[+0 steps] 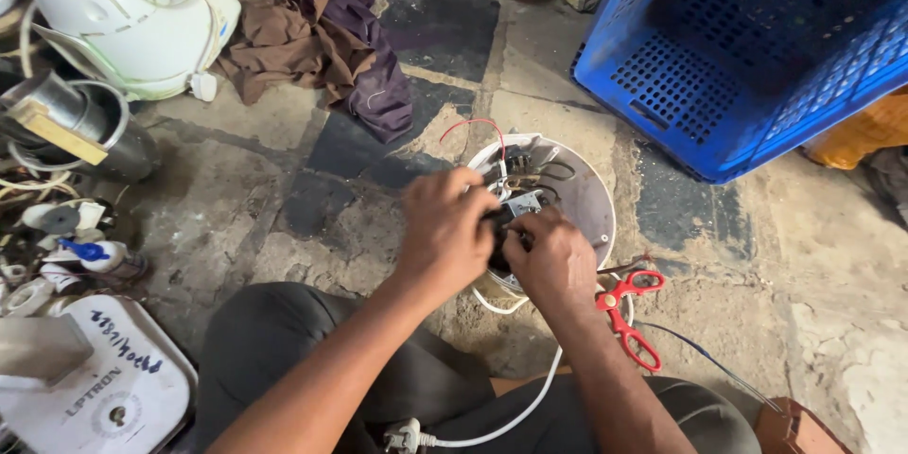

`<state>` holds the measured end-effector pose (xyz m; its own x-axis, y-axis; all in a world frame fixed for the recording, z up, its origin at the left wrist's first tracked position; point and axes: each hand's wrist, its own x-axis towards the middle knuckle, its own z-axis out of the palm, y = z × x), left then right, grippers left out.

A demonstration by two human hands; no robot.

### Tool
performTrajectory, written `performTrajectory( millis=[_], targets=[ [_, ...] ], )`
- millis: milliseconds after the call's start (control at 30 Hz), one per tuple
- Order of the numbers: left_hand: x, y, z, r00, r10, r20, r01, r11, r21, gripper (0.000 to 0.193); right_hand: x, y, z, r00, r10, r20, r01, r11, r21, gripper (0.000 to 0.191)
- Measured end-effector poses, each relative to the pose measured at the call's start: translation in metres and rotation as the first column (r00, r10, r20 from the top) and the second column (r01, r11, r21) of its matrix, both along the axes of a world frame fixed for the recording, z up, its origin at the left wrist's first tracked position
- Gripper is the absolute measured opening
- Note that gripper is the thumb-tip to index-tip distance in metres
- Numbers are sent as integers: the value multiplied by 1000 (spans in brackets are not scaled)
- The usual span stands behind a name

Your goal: The person sits on the floor and uses red scissors to strip the insulation from wires connected to a small electrical component inside a white bucket. They then use a screwdriver to tighten connections on the component.

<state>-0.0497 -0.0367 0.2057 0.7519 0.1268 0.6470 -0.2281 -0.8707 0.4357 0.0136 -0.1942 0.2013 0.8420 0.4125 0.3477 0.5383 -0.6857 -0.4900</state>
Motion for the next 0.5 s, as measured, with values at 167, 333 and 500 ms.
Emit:
performTrajectory(
  millis=[167, 333, 500],
  targets=[
    [-43, 51, -43, 978, 202, 43, -185, 950, -250, 21, -1, 9, 0, 988, 80, 135, -70, 994, -79, 10],
    [-38, 78, -69, 979, 199, -53, -203, 897, -392, 20, 3, 26, 3, 988, 56, 144, -26, 980, -199, 8],
    [-42, 77, -66, 989, 140, -50, -148, 912, -383, 23, 3, 36, -1, 981, 66, 180, -29, 978, -204, 8]
  ],
)
